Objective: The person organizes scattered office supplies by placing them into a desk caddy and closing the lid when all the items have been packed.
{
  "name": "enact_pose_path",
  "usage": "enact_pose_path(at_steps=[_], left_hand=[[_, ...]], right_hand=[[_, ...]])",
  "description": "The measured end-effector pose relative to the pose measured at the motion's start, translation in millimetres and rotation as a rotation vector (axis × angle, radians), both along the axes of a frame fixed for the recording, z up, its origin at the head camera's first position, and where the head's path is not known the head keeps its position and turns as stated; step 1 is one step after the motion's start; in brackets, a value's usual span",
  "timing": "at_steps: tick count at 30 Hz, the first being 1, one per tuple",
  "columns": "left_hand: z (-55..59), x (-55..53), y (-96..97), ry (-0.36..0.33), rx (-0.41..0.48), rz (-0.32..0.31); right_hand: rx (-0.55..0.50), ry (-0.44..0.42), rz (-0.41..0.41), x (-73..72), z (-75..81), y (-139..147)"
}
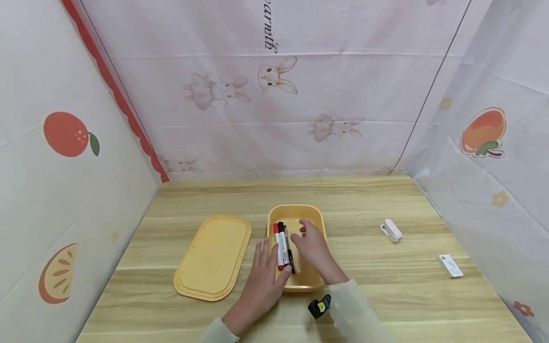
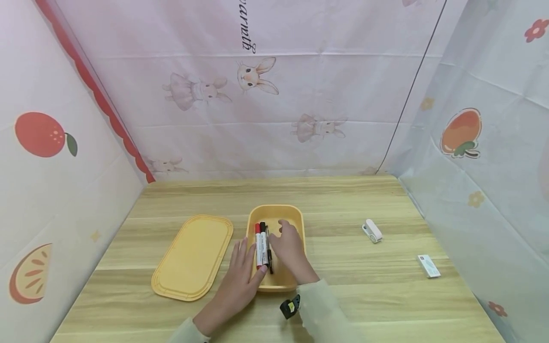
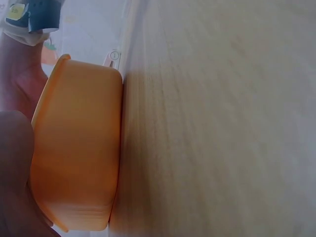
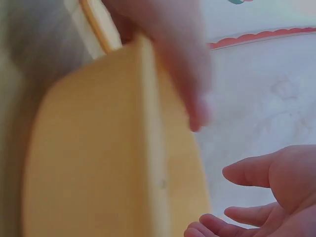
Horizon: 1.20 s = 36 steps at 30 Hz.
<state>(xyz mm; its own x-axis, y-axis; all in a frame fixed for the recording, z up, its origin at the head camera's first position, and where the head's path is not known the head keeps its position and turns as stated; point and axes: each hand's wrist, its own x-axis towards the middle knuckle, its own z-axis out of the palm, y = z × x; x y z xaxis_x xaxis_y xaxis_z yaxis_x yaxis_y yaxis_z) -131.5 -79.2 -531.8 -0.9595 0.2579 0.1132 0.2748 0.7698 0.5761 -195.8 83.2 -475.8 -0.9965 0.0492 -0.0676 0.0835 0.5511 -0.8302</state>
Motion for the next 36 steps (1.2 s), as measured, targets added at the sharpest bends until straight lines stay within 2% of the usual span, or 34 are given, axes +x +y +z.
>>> enact_pose_path(at_steps=[7,10,17,29,36], left_hand=[[1.3,-1.1,-0.6,0.005,-0.011,0.002],[1.3,-0.9,-0.8,0.011,-0.005,-0.002],[3.0,0.5,0.2,0.002,0.01,0.001],[3.2,0.9,0.8,0.009,0.009,-0.003],[2.7,1.0,1.3,0.005,0.012,-0.002]], right_hand=[[-0.005,0.07,0.017,-3.0,20.7,13.5],[-0.004,0.103,0.024,-4.5,24.8,22.4],[0.007,0.101,0.024,-8.5,29.8,56.9],[0.109,0.06,-0.042,-15.2,16.9,130.2],[0.145,0.049,-0.115,-15.1,7.7,171.6]])
